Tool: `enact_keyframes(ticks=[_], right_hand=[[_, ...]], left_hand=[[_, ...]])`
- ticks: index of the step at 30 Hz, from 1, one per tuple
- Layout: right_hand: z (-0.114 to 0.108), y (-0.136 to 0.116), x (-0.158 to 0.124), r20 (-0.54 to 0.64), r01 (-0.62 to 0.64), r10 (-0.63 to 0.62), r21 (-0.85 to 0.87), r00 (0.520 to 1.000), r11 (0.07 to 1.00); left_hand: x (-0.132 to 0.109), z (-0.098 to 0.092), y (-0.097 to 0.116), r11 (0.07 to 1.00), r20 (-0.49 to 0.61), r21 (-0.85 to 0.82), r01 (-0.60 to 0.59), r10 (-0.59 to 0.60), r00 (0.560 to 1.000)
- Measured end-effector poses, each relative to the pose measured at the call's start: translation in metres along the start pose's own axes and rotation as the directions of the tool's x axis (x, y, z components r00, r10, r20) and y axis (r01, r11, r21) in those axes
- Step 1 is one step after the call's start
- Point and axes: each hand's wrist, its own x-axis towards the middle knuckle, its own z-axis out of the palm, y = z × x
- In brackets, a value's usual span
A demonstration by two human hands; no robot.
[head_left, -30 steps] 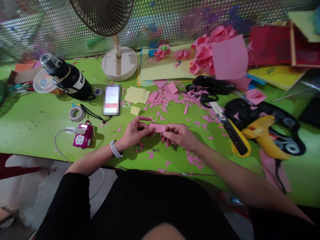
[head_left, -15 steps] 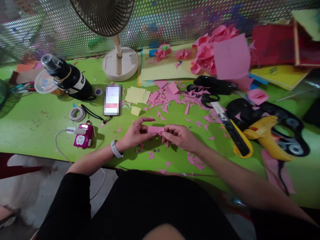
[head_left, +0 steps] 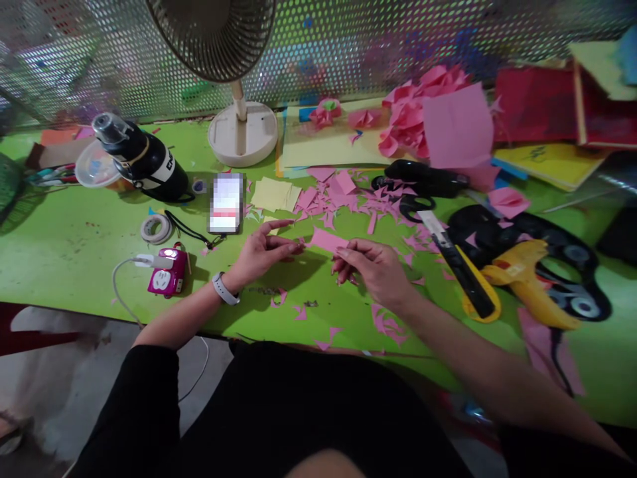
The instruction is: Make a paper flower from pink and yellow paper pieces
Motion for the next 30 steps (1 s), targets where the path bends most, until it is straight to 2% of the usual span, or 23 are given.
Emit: enact_keyframes(ticks=[3,8,10,13,15,18,20,23,26,30], right_hand=[[0.01,0.005,-0.004,0.006,-0.053,0.053,0.032,0.999,0.998],[0.021,0.005,-0.011,0.162,-0.095,0.108,-0.088,0.981,0.992],[0.018,0.002,-0.012,0.198,-0.019,0.049,-0.149,0.979,0.989],[0.008,0.0,-0.01,0.127,0.21,-0.183,-0.244,0.975,0.947],[0.003,0.0,-0.007,0.13,0.346,-0.321,-0.315,0.938,0.884],[0.001,0.001,-0.003,0.262,0.472,-0.397,-0.376,0.88,0.798],[0.002,0.002,-0.002,0.304,0.52,-0.427,-0.383,0.852,0.764],[0.003,0.003,-0.003,0.299,0.555,-0.47,-0.372,0.831,0.744],[0.004,0.004,-0.003,0.284,0.553,-0.476,-0.384,0.833,0.739],[0.008,0.005,-0.003,0.264,0.534,-0.465,-0.397,0.845,0.746]], left_hand=[[-0.002,0.009,-0.008,0.993,0.024,-0.1,0.067,-0.065,0.998],[-0.005,0.018,-0.017,0.968,0.061,-0.176,0.178,-0.17,0.984],[-0.005,0.017,-0.015,0.96,0.071,-0.191,0.207,-0.197,0.978],[-0.004,0.013,-0.009,0.94,0.113,-0.209,0.27,-0.251,0.962],[-0.004,0.01,-0.007,0.924,0.147,-0.212,0.318,-0.292,0.945],[-0.003,0.009,-0.008,0.911,0.176,-0.203,0.36,-0.328,0.928],[-0.003,0.01,-0.009,0.91,0.178,-0.188,0.371,-0.34,0.923],[-0.004,0.011,-0.009,0.91,0.16,-0.157,0.384,-0.36,0.919],[-0.005,0.011,-0.009,0.919,0.139,-0.101,0.381,-0.366,0.92],[-0.006,0.012,-0.011,0.939,0.171,-0.057,0.34,-0.326,0.93]])
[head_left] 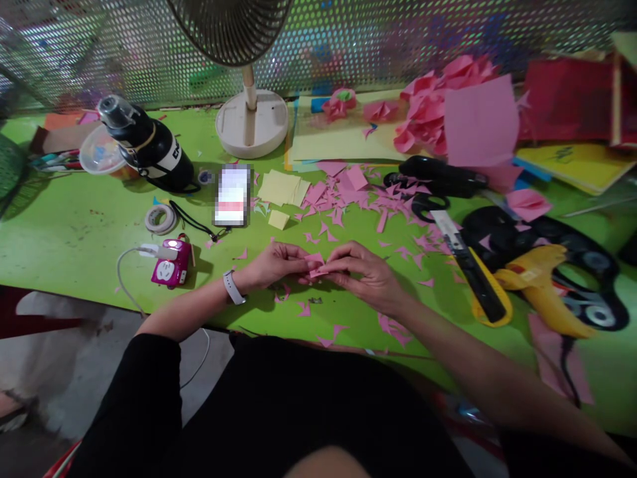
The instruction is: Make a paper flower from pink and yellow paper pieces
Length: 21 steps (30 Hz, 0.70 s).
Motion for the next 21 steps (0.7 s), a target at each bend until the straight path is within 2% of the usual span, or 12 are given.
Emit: enact_keyframes(ticks=[5,10,14,21], right_hand=[[0.005,0.0,0.0,-0.069,-0.036,0.038,0.022,0.997,0.999],[0.005,0.004,0.0,-0.098,-0.173,0.178,0.059,0.979,0.983],[0.006,0.005,0.002,-0.103,-0.251,0.257,0.068,0.961,0.966],[0.01,0.005,0.003,-0.135,-0.278,0.288,0.089,0.948,0.957]], left_hand=[[0.003,-0.002,-0.005,0.996,-0.008,-0.012,-0.093,0.093,0.996],[0.002,-0.003,-0.003,0.991,0.05,0.033,-0.127,0.125,0.991],[0.001,-0.003,-0.006,0.974,0.085,0.093,-0.209,0.201,0.976],[0.006,-0.003,-0.018,0.934,0.137,0.152,-0.324,0.305,0.942]])
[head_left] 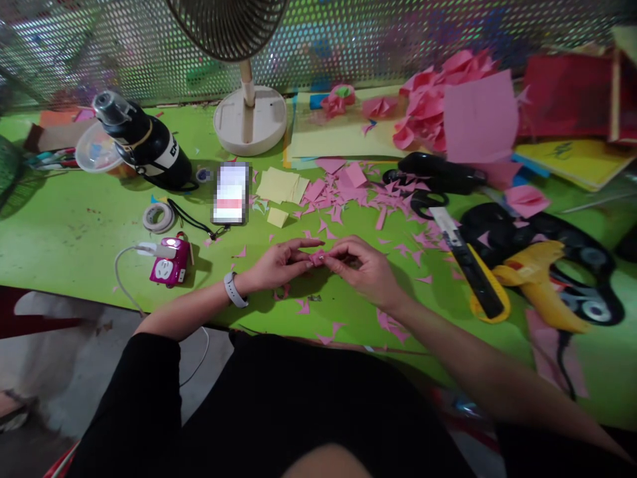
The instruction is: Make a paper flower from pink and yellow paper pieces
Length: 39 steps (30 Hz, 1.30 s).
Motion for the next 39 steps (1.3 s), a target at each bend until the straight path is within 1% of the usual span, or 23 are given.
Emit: enact_keyframes(ticks=[6,12,16,19,23,31,35,37,39], right_hand=[[-0.001,0.001,-0.002,0.015,-0.002,0.003,-0.058,1.0,0.998],[-0.002,-0.001,-0.002,0.059,-0.028,0.031,-0.058,0.998,0.998],[-0.002,0.002,-0.002,0.082,-0.041,0.044,-0.048,0.996,0.998],[-0.002,0.004,-0.002,0.088,-0.055,0.059,-0.049,0.994,0.997],[-0.001,0.003,-0.002,0.089,-0.051,0.054,-0.037,0.995,0.998],[0.0,0.002,-0.002,0.096,-0.049,0.053,-0.049,0.994,0.998],[-0.004,-0.001,-0.001,0.096,-0.134,0.137,-0.03,0.986,0.99],[-0.006,-0.005,0.0,0.153,-0.192,0.192,-0.016,0.969,0.981],[-0.007,-0.01,0.001,0.244,-0.236,0.229,-0.003,0.942,0.972]], left_hand=[[-0.001,-0.001,-0.001,0.997,0.028,0.078,-0.021,0.019,0.999],[-0.003,0.003,0.011,0.988,0.017,0.146,0.051,-0.054,0.998],[-0.006,0.006,0.018,0.984,0.034,0.16,0.077,-0.084,0.996],[-0.008,0.006,0.018,0.984,0.044,0.165,0.068,-0.077,0.996],[-0.007,0.006,0.018,0.981,0.035,0.185,0.059,-0.066,0.997],[-0.006,0.007,0.018,0.976,0.015,0.194,0.103,-0.108,0.994],[-0.007,0.005,0.02,0.981,0.025,0.165,0.099,-0.105,0.994],[-0.007,0.004,0.021,0.984,0.057,0.143,0.108,-0.117,0.992],[-0.007,0.003,0.021,0.986,0.085,0.115,0.124,-0.134,0.987]])
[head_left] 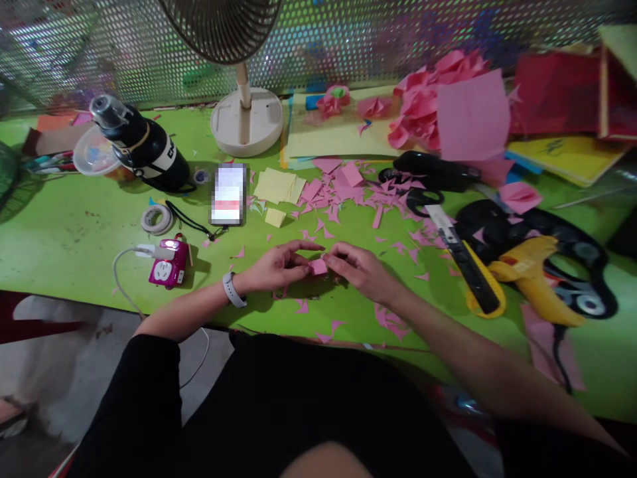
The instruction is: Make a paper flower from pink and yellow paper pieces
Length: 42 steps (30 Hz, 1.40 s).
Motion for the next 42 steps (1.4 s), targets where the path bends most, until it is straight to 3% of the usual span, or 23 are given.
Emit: enact_keyframes(ticks=[4,11,14,17,25,29,34,38,42], right_hand=[[0.002,-0.006,-0.001,0.136,-0.011,0.009,0.018,0.991,1.0],[0.004,-0.003,-0.004,0.169,0.047,-0.052,0.033,0.984,0.998],[0.004,-0.003,-0.005,0.164,0.056,-0.065,0.064,0.984,0.996],[0.005,-0.005,-0.006,0.175,0.051,-0.065,0.084,0.982,0.995],[0.005,-0.001,-0.006,0.129,0.065,-0.073,0.068,0.989,0.996],[0.005,-0.005,-0.004,0.103,0.08,-0.08,0.004,0.992,0.997],[0.005,-0.006,-0.002,0.158,0.11,-0.105,-0.022,0.982,0.994],[0.002,0.001,0.001,0.212,0.04,-0.039,0.003,0.976,0.999],[0.004,-0.001,0.004,0.151,0.099,-0.078,-0.135,0.985,0.986]], left_hand=[[0.002,0.001,-0.001,0.998,0.004,-0.063,0.007,-0.007,1.0],[0.002,0.001,-0.001,0.972,-0.046,-0.216,0.09,-0.103,0.994],[0.001,0.001,0.0,0.948,0.04,-0.242,0.208,-0.205,0.978],[0.001,0.003,0.001,0.929,0.136,-0.271,0.254,-0.224,0.965],[0.0,0.005,0.003,0.953,0.178,-0.203,0.224,-0.189,0.966],[0.001,0.005,0.001,0.971,0.135,-0.165,0.174,-0.153,0.979],[0.002,0.004,0.0,0.993,0.092,-0.041,0.11,-0.106,0.99],[0.001,0.0,0.001,0.995,0.06,0.067,0.069,-0.073,0.996],[0.001,-0.004,0.0,0.99,-0.027,0.14,0.016,-0.013,1.0]])
